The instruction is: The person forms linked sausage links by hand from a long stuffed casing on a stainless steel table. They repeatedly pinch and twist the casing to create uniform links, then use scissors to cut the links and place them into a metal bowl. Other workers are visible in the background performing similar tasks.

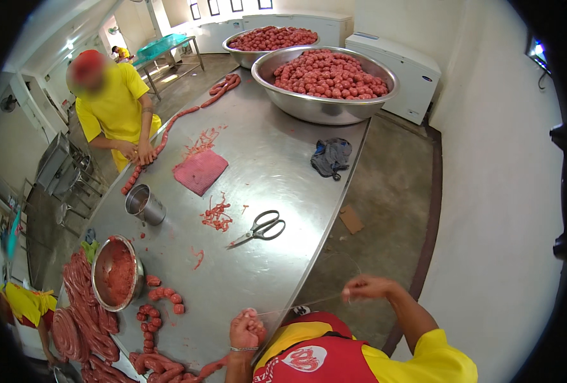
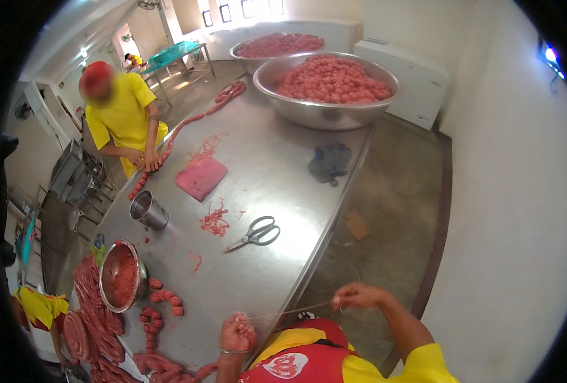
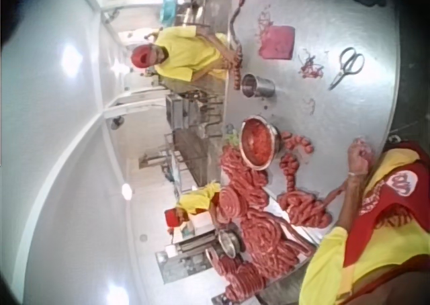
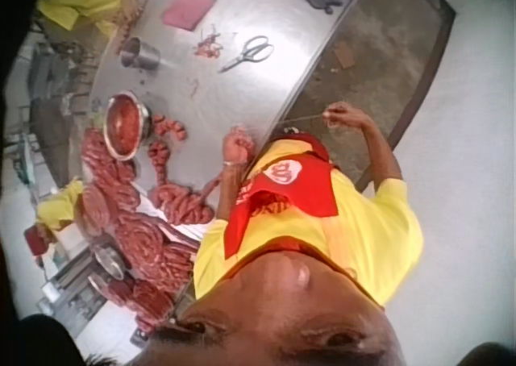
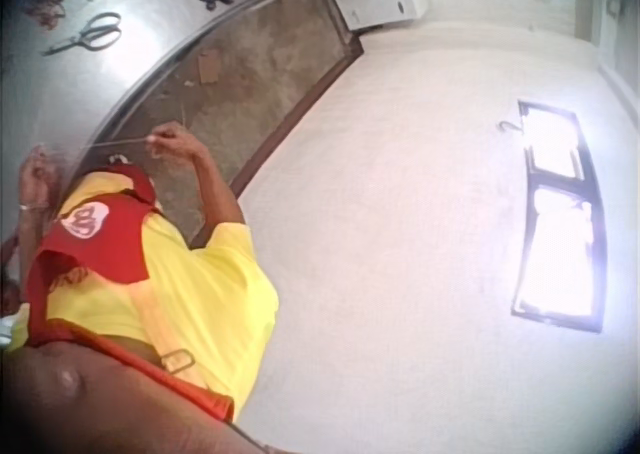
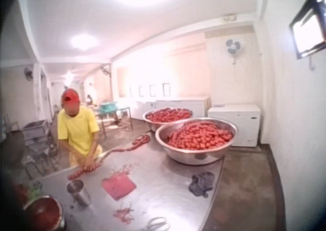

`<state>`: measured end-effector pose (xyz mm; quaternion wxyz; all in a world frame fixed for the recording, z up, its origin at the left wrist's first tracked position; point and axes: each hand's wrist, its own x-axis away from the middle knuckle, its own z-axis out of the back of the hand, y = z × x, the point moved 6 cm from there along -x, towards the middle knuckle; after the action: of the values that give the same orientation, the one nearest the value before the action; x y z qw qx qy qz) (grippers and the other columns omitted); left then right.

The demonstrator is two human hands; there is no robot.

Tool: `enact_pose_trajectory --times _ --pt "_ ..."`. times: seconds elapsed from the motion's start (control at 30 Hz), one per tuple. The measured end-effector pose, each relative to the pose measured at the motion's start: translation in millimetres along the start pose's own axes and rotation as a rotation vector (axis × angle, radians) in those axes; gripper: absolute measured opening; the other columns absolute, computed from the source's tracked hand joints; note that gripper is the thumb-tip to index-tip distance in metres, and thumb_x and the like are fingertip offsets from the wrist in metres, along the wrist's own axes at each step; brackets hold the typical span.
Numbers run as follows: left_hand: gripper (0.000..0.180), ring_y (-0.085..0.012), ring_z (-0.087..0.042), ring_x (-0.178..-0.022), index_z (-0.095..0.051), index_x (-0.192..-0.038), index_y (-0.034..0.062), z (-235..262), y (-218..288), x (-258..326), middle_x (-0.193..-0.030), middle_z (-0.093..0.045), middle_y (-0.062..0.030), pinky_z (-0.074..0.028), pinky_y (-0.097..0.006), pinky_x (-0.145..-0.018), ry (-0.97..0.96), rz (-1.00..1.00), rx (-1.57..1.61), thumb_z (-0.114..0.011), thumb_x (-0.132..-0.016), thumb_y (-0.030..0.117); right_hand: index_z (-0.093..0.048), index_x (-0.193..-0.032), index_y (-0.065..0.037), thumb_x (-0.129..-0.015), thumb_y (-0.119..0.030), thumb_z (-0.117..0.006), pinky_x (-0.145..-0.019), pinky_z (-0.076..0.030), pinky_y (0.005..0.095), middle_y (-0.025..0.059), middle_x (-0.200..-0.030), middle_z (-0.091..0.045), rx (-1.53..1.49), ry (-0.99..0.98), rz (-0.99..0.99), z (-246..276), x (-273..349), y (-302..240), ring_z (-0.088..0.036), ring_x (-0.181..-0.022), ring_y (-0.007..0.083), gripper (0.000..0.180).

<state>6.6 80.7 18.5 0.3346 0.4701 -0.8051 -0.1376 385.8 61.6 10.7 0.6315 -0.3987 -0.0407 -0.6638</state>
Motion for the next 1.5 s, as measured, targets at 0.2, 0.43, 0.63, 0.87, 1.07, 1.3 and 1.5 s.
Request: enact_pose_trajectory --times 0.2,0.43,0.63,0.87,1.07,1.3,1.5 --pt "0.017 -0.0090 -0.049 -0.065 -0.060 -0.101 -0.0021 8.4 -10.9 1.0 -0.075 -0.054 -0.0004 -0.042 -0.024 -0.058 0.057 -0.072 -0.149 -0.056 -0.096 0.014 -0.067 -0.096 -0.004 -0.094 -0.042 -0.057 -0.070 -0.049 0.0429 0.0215 -0.086 -0.066 -0.330 -0.164 0.466 -49.5 -6.3 -137.0 -0.064 -0.078 0.0340 0.040" --pt "0.041 -0.0101 -0.059 -0.090 -0.055 -0.121 -0.0057 4.0 12.2 8.2 -0.099 -0.065 -0.0054 -0.049 -0.025 -0.082 0.155 -0.051 -0.767 -0.065 -0.093 0.023 -0.063 -0.104 -0.004 -0.098 -0.039 -0.051 -0.077 -0.050 0.0393 0.0188 -0.086 -0.067 -0.485 -0.056 0.751 -30.4 -34.4 -268.1 -0.064 -0.083 0.0366 0.037" --pt "0.035 -0.0130 -0.062 -0.083 -0.055 -0.122 -0.0056 36.3 18.9 19.7 -0.096 -0.067 -0.0081 -0.052 -0.028 -0.073 0.137 -0.172 -0.603 -0.059 -0.097 0.018 -0.064 -0.105 -0.005 -0.095 -0.041 -0.055 -0.065 -0.048 0.0425 0.0168 -0.080 -0.067 -0.117 -0.329 0.873 -76.0 -1.4 -280.1 -0.064 -0.072 0.0359 0.038" --pt "0.020 -0.0128 -0.058 -0.067 -0.061 -0.101 0.0042 20.0 -4.9 22.8 -0.073 -0.060 -0.0038 -0.049 -0.026 -0.060 0.007 -0.129 -0.501 -0.056 -0.098 0.024 -0.066 -0.085 -0.003 -0.091 -0.034 -0.059 -0.058 -0.045 0.0424 0.0181 -0.068 -0.061 -0.392 0.085 0.720 -67.9 -59.6 -266.4 -0.057 -0.060 0.0333 0.033" --pt "0.021 -0.0099 -0.057 -0.064 -0.065 -0.097 0.0039 31.0 -6.7 18.0 -0.077 -0.063 -0.0021 -0.046 -0.023 -0.056 -0.150 -0.072 -0.643 -0.056 -0.098 0.022 -0.061 -0.080 0.002 -0.092 -0.031 -0.056 -0.059 -0.043 0.0384 0.0155 -0.065 -0.057 -0.491 -0.168 0.610 -94.2 -68.7 -240.8 -0.051 -0.059 0.0231 0.035" --pt "0.020 -0.0081 -0.050 -0.060 -0.064 -0.093 0.0043 2.5 -3.0 34.5 -0.073 -0.060 -0.0003 -0.042 -0.021 -0.052 0.038 -0.171 -0.446 -0.051 -0.100 0.019 -0.062 -0.096 0.003 -0.101 -0.042 -0.042 -0.073 -0.047 0.0450 0.0207 -0.086 -0.066 -0.024 -0.114 0.446 -45.9 -32.6 -198.2 -0.064 -0.081 0.0313 0.049" --pt "0.014 -0.0126 -0.051 -0.066 -0.058 -0.093 0.0065 12.7 4.4 36.0 -0.074 -0.053 -0.0001 -0.049 -0.029 -0.060 0.077 -0.248 -0.030 -0.053 -0.099 0.019 -0.065 -0.103 -0.001 -0.096 -0.041 -0.052 -0.071 -0.050 0.0388 0.0173 -0.090 -0.067 -0.469 -0.396 0.680 9.5 26.6 -178.2 -0.066 -0.084 0.0251 0.042"
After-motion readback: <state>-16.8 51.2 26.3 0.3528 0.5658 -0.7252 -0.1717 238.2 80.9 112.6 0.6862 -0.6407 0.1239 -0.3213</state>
